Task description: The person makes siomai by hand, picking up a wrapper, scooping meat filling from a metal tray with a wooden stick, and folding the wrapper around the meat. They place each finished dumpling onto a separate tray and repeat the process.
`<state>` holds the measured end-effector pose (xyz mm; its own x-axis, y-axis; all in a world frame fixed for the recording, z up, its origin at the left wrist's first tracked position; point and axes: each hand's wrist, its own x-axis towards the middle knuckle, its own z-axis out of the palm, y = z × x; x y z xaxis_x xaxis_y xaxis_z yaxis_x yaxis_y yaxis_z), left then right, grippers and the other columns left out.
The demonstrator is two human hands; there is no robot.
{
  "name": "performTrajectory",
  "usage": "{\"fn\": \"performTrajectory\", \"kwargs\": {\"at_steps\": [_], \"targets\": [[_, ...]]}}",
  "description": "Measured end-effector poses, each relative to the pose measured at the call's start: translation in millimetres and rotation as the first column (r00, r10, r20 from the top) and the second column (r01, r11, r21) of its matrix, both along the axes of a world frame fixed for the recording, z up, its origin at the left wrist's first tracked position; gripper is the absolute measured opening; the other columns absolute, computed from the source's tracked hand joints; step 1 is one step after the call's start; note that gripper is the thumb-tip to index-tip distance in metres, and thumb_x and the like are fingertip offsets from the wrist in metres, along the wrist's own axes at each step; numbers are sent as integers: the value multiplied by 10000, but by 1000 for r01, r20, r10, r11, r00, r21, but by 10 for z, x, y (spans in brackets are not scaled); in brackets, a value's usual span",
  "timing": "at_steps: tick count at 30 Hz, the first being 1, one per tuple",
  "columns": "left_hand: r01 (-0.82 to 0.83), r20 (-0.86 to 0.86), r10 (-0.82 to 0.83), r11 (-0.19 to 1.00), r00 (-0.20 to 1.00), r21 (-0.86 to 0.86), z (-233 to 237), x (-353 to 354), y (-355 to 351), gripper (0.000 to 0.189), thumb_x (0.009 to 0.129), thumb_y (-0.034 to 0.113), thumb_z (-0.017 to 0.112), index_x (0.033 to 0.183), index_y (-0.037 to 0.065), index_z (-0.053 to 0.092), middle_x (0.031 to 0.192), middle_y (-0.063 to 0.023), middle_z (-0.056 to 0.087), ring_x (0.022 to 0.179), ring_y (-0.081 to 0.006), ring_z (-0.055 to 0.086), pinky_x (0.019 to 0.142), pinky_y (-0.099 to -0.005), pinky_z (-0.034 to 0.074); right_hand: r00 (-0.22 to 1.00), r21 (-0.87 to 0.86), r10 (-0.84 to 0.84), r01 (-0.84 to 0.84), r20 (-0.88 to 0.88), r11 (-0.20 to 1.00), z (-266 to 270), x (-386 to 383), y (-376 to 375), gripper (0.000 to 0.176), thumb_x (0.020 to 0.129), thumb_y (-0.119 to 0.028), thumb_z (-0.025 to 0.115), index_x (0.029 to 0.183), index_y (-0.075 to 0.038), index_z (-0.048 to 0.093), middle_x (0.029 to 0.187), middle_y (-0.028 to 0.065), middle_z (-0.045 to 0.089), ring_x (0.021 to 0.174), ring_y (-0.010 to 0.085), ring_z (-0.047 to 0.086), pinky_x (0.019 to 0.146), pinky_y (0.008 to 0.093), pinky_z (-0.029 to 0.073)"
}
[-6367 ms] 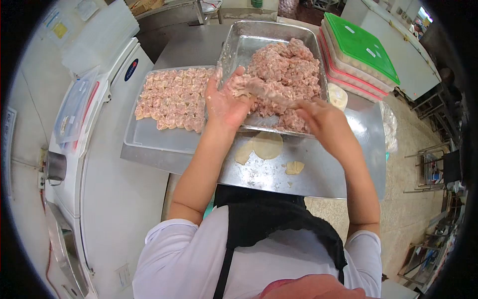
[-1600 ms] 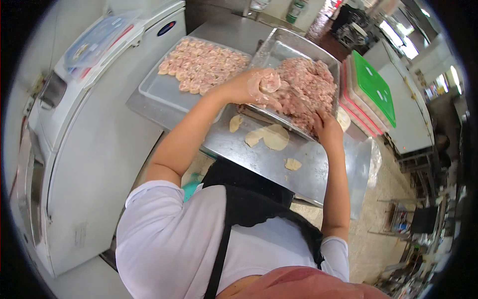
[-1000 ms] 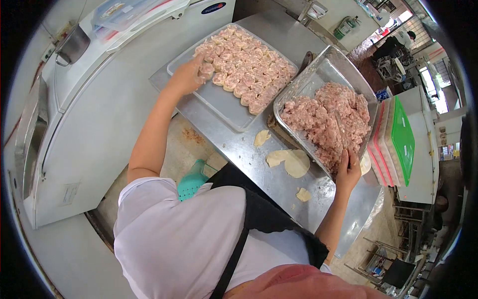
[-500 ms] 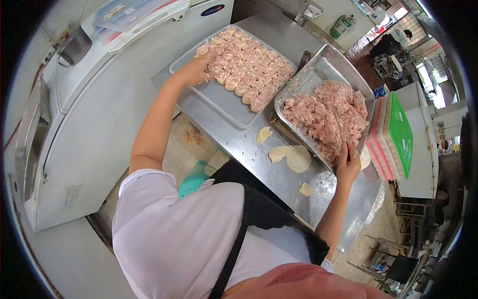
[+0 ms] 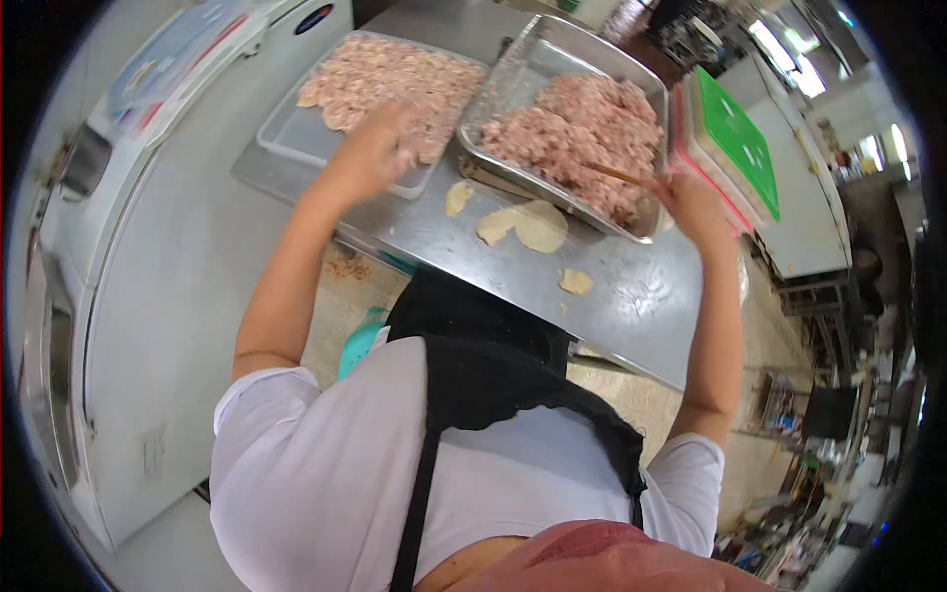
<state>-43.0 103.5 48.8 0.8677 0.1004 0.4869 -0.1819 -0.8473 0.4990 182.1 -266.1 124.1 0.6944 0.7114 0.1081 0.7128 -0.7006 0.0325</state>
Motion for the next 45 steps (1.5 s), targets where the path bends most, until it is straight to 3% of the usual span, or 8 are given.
{"fn": "performTrajectory", "kwargs": {"at_steps": [5, 8, 12, 24, 27, 30, 33, 45], "targets": [[486, -34, -491, 869, 871, -98, -154, 392, -1047, 365, 795, 128, 636, 1149, 60, 581, 1190, -140, 570, 1171, -342, 506, 1006, -403, 396, 948, -269, -100, 185, 301, 945, 166, -97, 63, 714, 714, -742, 554, 691, -40, 681, 707, 176, 659, 691, 341, 665, 628, 459, 518], [518, -238, -523, 851, 818, -90, -466, 691, -1397, 347, 807, 166, 651, 1134, 64, 592, 1100, -146, 576, 1072, -335, 543, 948, -411, 430, 914, -322, 143, -15, 379, 947, -435, -366, 115, 161, 777, -187, 583, 713, -97, 700, 679, 122, 661, 664, 306, 674, 551, 404, 516], [424, -42, -422, 898, 906, 119, -919, 764, -1359, 254, 832, 180, 641, 1049, 48, 635, 988, -154, 583, 955, -336, 567, 871, -414, 458, 925, -314, 179, -69, 337, 947, -39, -693, -89, 211, 808, -177, 581, 644, -76, 668, 662, 134, 651, 608, 297, 660, 522, 422, 508], [112, -66, -172, 842, 983, -528, -443, 500, -961, 180, 913, 190, 586, 966, 25, 634, 937, -72, 653, 898, -156, 613, 776, -284, 479, 915, -382, 269, -143, 300, 913, -166, -481, 145, 211, 848, -272, 565, 748, -110, 657, 678, 86, 647, 605, 270, 649, 510, 397, 506], [158, 67, -278, 320, 958, -934, -527, 540, -856, 372, 932, 324, 586, 1077, -18, 592, 940, -78, 641, 856, -120, 572, 739, -276, 469, 927, -299, 174, -71, 333, 951, 37, -161, 225, 213, 846, -255, 563, 736, -95, 652, 684, 95, 647, 625, 260, 660, 517, 387, 521], [64, -90, -155, 774, 984, -630, -386, 423, -873, 401, 921, 318, 600, 1137, -19, 581, 1036, -106, 650, 908, -122, 568, 766, -275, 471, 890, -240, 156, -54, 429, 969, -247, -8, 314, 219, 820, -234, 579, 693, -78, 664, 709, 92, 667, 643, 253, 675, 518, 395, 519], [51, -239, -233, 808, 943, -586, -318, 354, -808, 369, 926, 273, 589, 1201, 28, 600, 1098, -116, 638, 963, -167, 608, 821, -283, 489, 875, -346, 289, -153, 389, 926, -549, -226, 382, 254, 875, -268, 552, 727, -91, 657, 692, 80, 651, 610, 250, 653, 487, 387, 501], [357, 82, -495, 491, 865, -795, -419, 392, -828, 339, 896, 303, 606, 1084, 24, 645, 1048, -76, 677, 994, -158, 610, 877, -300, 469, 833, -330, 359, -229, 420, 916, -568, -88, 883, 313, 890, -352, 563, 717, -103, 643, 695, 92, 640, 602, 255, 650, 486, 391, 497]]}}
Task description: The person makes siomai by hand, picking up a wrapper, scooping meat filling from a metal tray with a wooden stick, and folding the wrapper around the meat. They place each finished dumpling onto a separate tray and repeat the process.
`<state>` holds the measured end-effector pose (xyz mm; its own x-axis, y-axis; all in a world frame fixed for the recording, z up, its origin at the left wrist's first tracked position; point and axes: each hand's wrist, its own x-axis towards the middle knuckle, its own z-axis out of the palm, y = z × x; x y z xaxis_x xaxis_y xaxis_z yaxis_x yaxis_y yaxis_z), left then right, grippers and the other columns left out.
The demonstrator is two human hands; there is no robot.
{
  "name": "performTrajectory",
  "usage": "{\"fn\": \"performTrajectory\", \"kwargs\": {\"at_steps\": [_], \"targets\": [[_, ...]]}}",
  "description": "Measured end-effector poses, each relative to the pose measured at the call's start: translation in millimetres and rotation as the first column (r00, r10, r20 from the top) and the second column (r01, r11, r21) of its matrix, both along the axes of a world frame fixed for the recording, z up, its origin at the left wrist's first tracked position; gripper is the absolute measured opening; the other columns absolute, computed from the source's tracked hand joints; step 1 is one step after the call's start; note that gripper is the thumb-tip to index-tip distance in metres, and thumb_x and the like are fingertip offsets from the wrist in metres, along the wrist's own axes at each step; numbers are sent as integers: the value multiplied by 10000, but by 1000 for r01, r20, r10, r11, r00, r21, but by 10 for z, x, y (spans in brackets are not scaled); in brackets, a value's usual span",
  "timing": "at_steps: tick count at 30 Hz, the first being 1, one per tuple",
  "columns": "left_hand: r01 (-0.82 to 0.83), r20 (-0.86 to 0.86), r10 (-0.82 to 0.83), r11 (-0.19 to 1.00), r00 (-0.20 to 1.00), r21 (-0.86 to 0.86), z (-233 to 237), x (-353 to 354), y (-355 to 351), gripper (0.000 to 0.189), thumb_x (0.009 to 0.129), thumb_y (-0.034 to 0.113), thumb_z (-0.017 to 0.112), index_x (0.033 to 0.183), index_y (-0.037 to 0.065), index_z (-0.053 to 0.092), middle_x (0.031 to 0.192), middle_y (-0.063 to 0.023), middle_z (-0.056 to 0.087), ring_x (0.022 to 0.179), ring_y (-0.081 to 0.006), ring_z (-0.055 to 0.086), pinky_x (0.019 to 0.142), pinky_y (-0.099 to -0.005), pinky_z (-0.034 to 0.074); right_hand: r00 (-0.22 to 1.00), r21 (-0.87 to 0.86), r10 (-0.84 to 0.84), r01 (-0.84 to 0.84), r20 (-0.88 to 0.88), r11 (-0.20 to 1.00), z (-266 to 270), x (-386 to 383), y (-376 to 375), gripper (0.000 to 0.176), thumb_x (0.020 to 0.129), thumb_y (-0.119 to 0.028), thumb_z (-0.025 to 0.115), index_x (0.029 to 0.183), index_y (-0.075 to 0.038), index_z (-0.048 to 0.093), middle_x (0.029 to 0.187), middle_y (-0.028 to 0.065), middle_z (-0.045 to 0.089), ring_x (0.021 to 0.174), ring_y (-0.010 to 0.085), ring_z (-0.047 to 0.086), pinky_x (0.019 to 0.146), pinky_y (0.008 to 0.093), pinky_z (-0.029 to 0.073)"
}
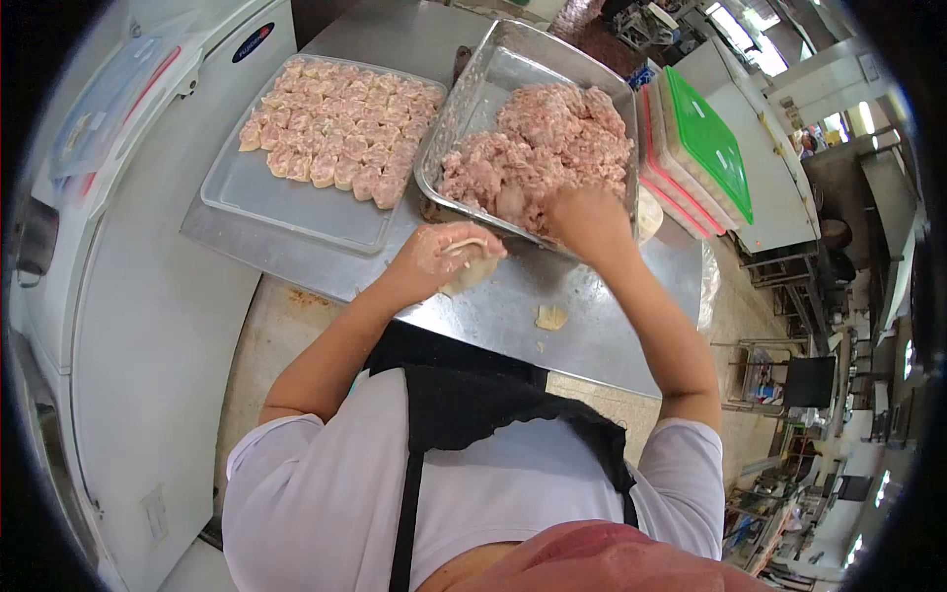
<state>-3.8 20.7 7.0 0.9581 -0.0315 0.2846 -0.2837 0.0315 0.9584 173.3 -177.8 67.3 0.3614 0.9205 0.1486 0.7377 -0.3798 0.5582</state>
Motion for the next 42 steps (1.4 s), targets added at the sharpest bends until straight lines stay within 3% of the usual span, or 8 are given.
{"fn": "performTrajectory", "kwargs": {"at_steps": [8, 11, 21, 25, 27, 34, 36, 42], "targets": [[117, 4, -122, 961, 993, 252, -114, -10, 28, 267, 912, 263, 574, 993, 33, 683, 956, -57, 693, 918, -154, 631, 834, -289, 479, 997, 69, -25, 30, -69, 997, 445, 186, 319, 310, 892, -338, 564, 725, -89, 641, 665, 108, 618, 596, 288, 644, 493, 396, 508], [128, -182, -102, 983, 978, 134, -92, -54, 12, 268, 932, 256, 543, 1001, 44, 691, 978, -46, 698, 928, -162, 634, 837, -303, 487, 979, -44, -27, 19, -202, 999, 55, -20, 452, 206, 837, -211, 572, 732, -59, 664, 688, 111, 651, 681, 287, 679, 582, 398, 552], [116, 18, -117, 993, 993, 19, -57, -143, 16, 379, 947, 138, 459, 1310, 36, 497, 1314, -106, 556, 1180, -205, 540, 995, -360, 430, 994, -29, -22, 19, -107, 999, 223, 251, 662, 250, 867, -261, 569, 761, -77, 701, 726, 135, 666, 682, 290, 682, 591, 423, 546], [-97, 217, -18, 858, 976, 505, -169, -195, 22, 405, 922, 99, 445, 1317, 22, 492, 1320, -125, 546, 1210, -218, 514, 1037, -346, 387, 969, -36, -43, 35, -242, 999, -48, -32, 660, 313, 902, -293, 548, 759, -59, 699, 728, 161, 670, 685, 319, 675, 595, 461, 532], [92, -87, -87, 994, 992, 53, -125, -276, 38, 411, 930, 161, 478, 1312, 11, 498, 1291, -106, 563, 1187, -211, 526, 1011, -333, 401, 929, -37, -117, 111, -352, 993, 0, -263, 600, 317, 907, -287, 543, 768, -47, 697, 745, 168, 670, 701, 335, 670, 622, 464, 530], [39, -273, -115, 962, 955, -269, -43, -265, -10, 398, 940, 148, 478, 1311, 3, 499, 1244, -117, 575, 1120, -205, 572, 997, -326, 425, 633, 282, 63, 252, -772, 926, -128, -310, 210, 349, 920, -358, 549, 865, -55, 712, 768, 189, 658, 718, 336, 652, 673, 431, 488], [-71, -263, -119, 784, 957, -617, -29, -239, -72, 419, 933, 147, 485, 1311, -33, 472, 1233, -161, 571, 1104, -231, 589, 999, -360, 443, 545, 358, 134, 327, -827, 875, -346, -125, 20, 374, 924, -378, 548, 868, -47, 714, 736, 153, 660, 656, 272, 625, 625, 393, 471], [-140, -140, 36, 489, 990, -861, 306, 573, -177, 403, 968, 219, 439, 1262, -57, 440, 1208, -182, 553, 1122, -295, 564, 999, -444, 442, 268, 427, 337, 651, -903, 628, 234, -285, -189, 412, 955, -400, 526, 932, -28, 702, 607, -17, 512, 519, 63, 419, 478, 238, 320]]}}
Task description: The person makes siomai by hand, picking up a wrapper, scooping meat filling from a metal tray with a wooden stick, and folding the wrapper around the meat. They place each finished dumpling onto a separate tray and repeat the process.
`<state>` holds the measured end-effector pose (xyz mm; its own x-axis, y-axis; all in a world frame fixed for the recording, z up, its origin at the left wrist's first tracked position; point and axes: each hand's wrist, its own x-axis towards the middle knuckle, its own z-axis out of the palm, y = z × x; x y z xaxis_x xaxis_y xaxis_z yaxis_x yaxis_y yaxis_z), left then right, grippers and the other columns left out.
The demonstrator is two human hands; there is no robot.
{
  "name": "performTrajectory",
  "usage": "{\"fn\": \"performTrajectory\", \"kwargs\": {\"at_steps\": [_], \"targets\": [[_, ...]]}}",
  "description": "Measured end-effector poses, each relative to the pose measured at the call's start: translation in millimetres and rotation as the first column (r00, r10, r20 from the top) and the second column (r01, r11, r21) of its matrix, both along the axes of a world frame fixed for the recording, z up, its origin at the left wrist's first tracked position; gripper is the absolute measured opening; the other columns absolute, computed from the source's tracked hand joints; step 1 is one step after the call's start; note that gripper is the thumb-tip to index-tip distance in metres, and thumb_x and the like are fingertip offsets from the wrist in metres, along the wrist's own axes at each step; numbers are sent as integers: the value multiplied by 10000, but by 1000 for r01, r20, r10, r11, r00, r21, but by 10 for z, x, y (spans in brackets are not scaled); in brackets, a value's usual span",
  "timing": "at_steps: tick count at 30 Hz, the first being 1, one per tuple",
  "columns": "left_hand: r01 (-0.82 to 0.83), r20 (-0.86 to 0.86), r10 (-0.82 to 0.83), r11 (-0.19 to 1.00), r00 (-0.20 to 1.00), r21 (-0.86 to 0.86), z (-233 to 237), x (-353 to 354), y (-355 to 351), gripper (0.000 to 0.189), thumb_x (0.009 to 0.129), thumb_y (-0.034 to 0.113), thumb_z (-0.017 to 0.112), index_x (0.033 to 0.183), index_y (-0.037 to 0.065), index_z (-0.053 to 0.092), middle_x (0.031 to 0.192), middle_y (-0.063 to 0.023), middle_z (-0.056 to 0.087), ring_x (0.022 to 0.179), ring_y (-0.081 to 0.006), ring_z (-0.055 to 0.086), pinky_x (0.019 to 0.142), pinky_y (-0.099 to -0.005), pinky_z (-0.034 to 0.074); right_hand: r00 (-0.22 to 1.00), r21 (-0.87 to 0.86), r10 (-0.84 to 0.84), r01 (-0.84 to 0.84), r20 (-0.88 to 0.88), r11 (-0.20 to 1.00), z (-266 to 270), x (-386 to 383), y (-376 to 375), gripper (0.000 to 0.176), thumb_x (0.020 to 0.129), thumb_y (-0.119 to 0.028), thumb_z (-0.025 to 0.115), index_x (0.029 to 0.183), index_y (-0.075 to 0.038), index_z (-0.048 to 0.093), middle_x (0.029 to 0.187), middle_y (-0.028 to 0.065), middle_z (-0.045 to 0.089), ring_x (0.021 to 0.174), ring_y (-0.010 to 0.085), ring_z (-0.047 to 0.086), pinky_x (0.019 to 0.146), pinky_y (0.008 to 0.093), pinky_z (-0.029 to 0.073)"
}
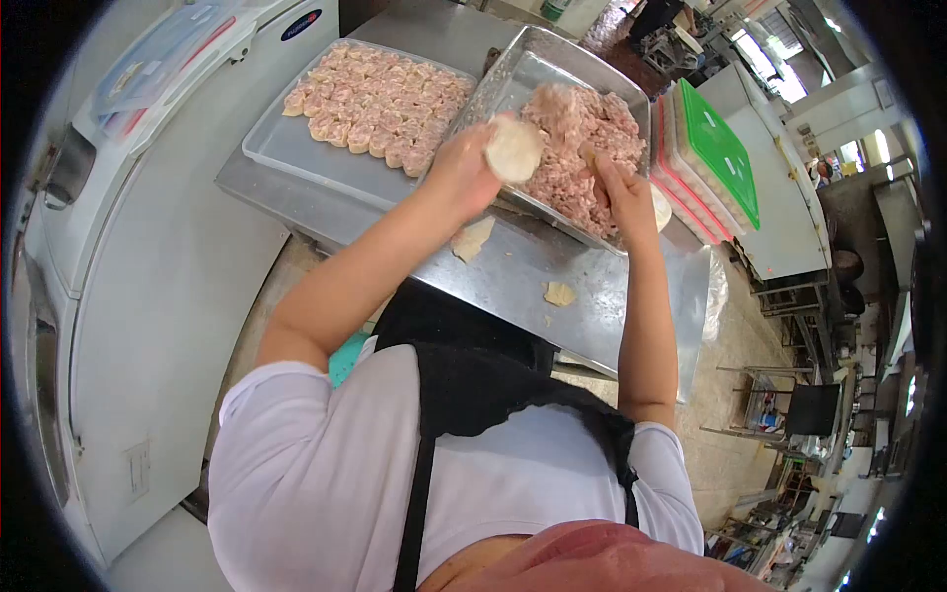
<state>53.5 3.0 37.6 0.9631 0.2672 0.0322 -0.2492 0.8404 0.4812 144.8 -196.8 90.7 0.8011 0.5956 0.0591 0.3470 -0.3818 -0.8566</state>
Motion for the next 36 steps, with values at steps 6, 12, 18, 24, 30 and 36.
{"fn": "performTrajectory", "kwargs": {"at_steps": [6, 12, 18, 24, 30, 36], "targets": [[3, -24, -11, 948, 1000, -318, 571, 450, -278, 605, 980, 464, 342, 1243, -76, 412, 1188, -232, 510, 1069, -368, 542, 1026, -551, 372, 996, -55, 53, -49, 68, 997, -208, 12, -93, 348, 952, -348, 547, 1035, -39, 685, 599, 25, 529, 543, 142, 554, 519, 285, 428], [-109, -126, 80, 963, 989, -247, -3, 692, -111, 697, 953, 594, 306, 1240, -29, 428, 1009, -209, 560, 911, -388, 564, 923, -585, 420, 776, -387, 118, 171, 620, 906, 193, -277, -280, 286, 917, -251, 583, 1059, -12, 652, 876, 200, 661, 830, 380, 635, 756, 432, 495], [-82, -146, 48, 969, 988, -235, 307, 436, -176, 689, 920, 621, 383, 1170, -10, 501, 982, -201, 570, 914, -336, 574, 844, -539, 465, 688, -603, 304, 243, 660, 760, 230, -210, -207, 228, 926, -230, 541, 1079, -88, 632, 892, 160, 637, 769, 361, 625, 683, 461, 490], [-39, -85, 15, 959, 996, -281, 310, 588, -92, 610, 878, 503, 562, 1142, -46, 525, 1044, -210, 550, 955, -377, 560, 962, -537, 424, 627, -367, 171, 196, 760, 909, 146, -294, -46, 262, 919, -248, 562, 1128, -95, 603, 842, 149, 604, 755, 359, 614, 641, 445, 497], [234, 52, -238, 969, 970, 75, 432, 296, 49, 632, 829, 253, 654, 1344, 20, 373, 1202, -164, 541, 1129, -346, 541, 1006, -494, 421, 925, -30, -37, 52, 379, 998, 249, -137, -239, 265, 975, -243, 501, 1048, -19, 623, 703, 189, 595, 696, 334, 618, 637, 397, 462], [-400, 403, -10, 103, 915, 911, 516, 346, 179, 744, 748, 156, 756, 1379, 60, 374, 1200, -135, 579, 988, -211, 619, 801, -343, 536, 975, -193, 111, -74, 190, 978, 716, -312, -375, 213, 959, -201, 529, 1002, -8, 605, 687, 165, 569, 590, 312, 537, 575, 371, 418]]}}
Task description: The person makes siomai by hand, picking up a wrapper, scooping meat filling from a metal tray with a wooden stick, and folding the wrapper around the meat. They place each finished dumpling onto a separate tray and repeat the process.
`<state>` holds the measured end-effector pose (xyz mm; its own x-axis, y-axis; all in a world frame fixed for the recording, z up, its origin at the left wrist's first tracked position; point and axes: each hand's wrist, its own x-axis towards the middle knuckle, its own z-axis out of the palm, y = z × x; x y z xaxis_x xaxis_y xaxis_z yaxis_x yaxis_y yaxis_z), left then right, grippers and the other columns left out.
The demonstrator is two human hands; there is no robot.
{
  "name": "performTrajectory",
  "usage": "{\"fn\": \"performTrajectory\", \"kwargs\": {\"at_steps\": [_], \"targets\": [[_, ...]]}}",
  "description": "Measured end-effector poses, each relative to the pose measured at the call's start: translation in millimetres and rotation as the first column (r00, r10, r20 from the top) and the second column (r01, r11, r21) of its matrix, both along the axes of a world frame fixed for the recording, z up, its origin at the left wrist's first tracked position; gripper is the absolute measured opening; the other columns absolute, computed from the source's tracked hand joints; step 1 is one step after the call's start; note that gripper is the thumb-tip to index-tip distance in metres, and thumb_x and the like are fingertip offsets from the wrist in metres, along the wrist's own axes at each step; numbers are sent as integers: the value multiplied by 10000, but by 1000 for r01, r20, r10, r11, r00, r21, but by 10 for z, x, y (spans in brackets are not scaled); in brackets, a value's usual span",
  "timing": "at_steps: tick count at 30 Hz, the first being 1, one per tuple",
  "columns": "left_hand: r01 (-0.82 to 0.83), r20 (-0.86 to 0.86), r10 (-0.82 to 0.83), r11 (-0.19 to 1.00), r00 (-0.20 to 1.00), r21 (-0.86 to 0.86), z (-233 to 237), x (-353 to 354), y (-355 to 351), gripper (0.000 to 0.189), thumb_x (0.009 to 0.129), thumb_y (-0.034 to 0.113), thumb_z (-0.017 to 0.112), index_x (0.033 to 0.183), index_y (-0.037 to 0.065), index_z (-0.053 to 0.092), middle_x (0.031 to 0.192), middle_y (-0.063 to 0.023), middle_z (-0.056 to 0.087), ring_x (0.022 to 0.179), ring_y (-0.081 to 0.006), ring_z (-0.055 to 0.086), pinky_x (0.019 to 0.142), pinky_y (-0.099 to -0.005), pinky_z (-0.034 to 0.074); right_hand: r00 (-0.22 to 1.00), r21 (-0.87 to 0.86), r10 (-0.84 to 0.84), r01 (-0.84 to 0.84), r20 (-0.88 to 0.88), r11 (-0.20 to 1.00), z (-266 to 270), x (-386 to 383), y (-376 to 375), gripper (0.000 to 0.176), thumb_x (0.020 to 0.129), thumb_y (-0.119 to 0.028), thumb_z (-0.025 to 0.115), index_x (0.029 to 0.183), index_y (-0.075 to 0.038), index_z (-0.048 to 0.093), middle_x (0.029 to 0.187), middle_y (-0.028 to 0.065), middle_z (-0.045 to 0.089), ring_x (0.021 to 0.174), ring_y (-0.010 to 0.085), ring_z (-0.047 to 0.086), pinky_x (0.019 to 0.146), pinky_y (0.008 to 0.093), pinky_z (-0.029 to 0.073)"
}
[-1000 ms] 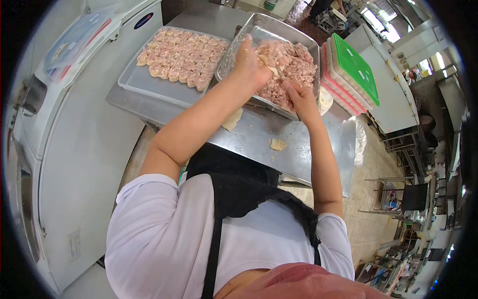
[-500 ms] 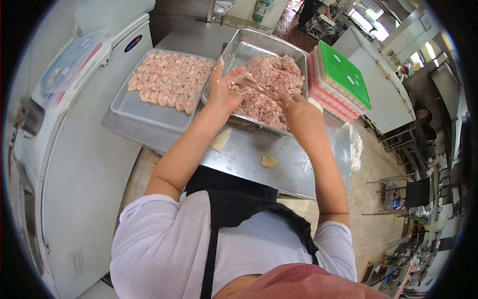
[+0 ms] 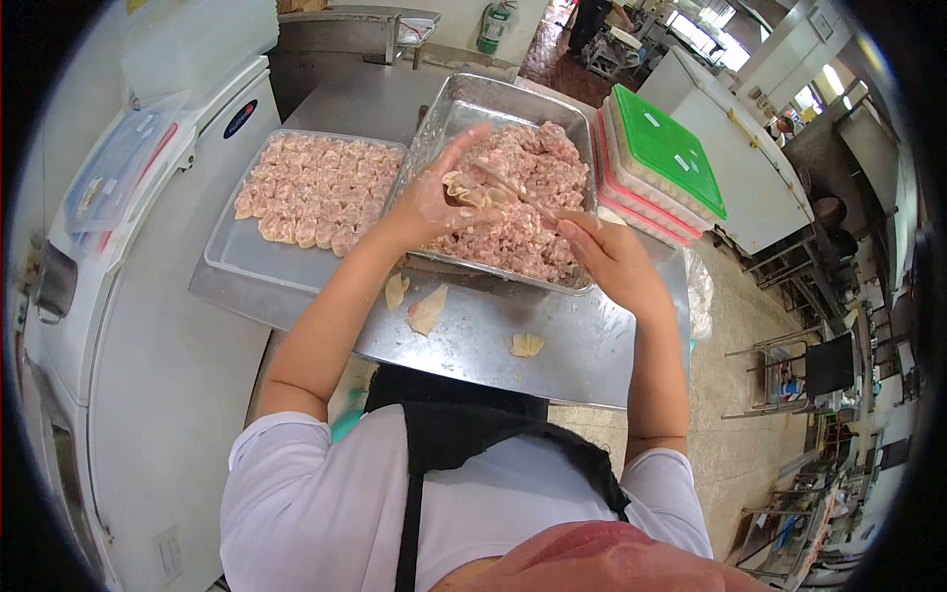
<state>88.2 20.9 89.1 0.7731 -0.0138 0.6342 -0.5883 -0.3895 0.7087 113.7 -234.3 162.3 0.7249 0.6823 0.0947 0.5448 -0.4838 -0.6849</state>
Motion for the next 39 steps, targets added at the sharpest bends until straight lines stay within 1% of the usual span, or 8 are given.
{"fn": "performTrajectory", "kwargs": {"at_steps": [2, 9, 14, 16, 23, 29, 33, 39], "targets": [[-155, 186, 111, 957, 976, 246, 14, 51, 34, 744, 740, 162, 767, 1372, 52, 390, 1182, -119, 595, 926, -164, 634, 736, -292, 547, 976, -3, 52, -52, 211, 999, 42, -39, -7, 196, 950, -193, 537, 1002, -17, 607, 698, 163, 577, 610, 323, 556, 579, 374, 433], [58, -452, -215, 940, 866, -336, -293, 341, 88, 512, 806, 164, 726, 1253, 39, 510, 965, -69, 667, 781, -123, 618, 671, -290, 519, 755, -25, -92, 143, 650, 989, -964, 543, -58, 222, 924, -231, 557, 1024, -57, 653, 803, 183, 636, 792, 388, 627, 656, 444, 502], [62, -558, -86, 996, 825, -62, -105, 97, 14, 635, 817, 132, 717, 1362, 67, 397, 1073, -72, 654, 853, -149, 622, 736, -321, 516, 933, -98, -211, 249, 293, 964, -753, 443, -472, 300, 944, -292, 545, 1089, -57, 663, 803, 145, 657, 730, 294, 639, 631, 381, 493], [-143, 134, 121, 975, 984, 172, -109, 125, -58, 579, 791, 181, 742, 1298, 80, 483, 1077, -76, 659, 896, -188, 619, 826, -347, 492, 951, -22, -272, 272, -145, 962, -358, 158, -445, 343, 960, -308, 541, 1151, -43, 644, 763, 116, 644, 701, 150, 583, 665, 310, 476], [156, -204, -95, 938, 974, 310, 160, 153, -169, 506, 717, 287, 794, 1128, 46, 622, 1065, -113, 663, 994, -212, 607, 886, -336, 465, 994, -23, -91, 89, -55, 996, -601, 61, -226, 299, 937, -274, 580, 1121, -49, 651, 809, 133, 661, 705, 213, 630, 663, 321, 489], [44, -278, 16, 977, 960, 209, -268, 356, -27, 473, 736, 269, 781, 1105, 24, 615, 1020, -115, 675, 884, -225, 637, 828, -335, 486, 699, 105, -130, 78, 703, 991, -584, -65, -82, 222, 918, -283, 572, 1065, -139, 653, 815, 137, 640, 773, 341, 633, 673, 422, 506], [83, -352, -5, 974, 936, 209, -306, 245, -4, 453, 752, 268, 782, 1099, 36, 604, 1032, -98, 672, 834, -215, 642, 783, -351, 507, 806, -407, 34, 261, 591, 876, -1168, 535, -408, 247, 928, -310, 539, 1069, -137, 644, 820, 160, 644, 819, 348, 632, 696, 451, 500], [120, -236, -97, 989, 967, 83, 72, -107, 54, 392, 743, 197, 788, 1070, 64, 618, 938, -74, 660, 817, -158, 630, 770, -326, 500, 918, 79, -201, 185, 343, 980, -631, 139, -357, 274, 926, -309, 563, 1072, -110, 682, 928, 197, 672, 840, 353, 641, 710, 392, 493]]}}
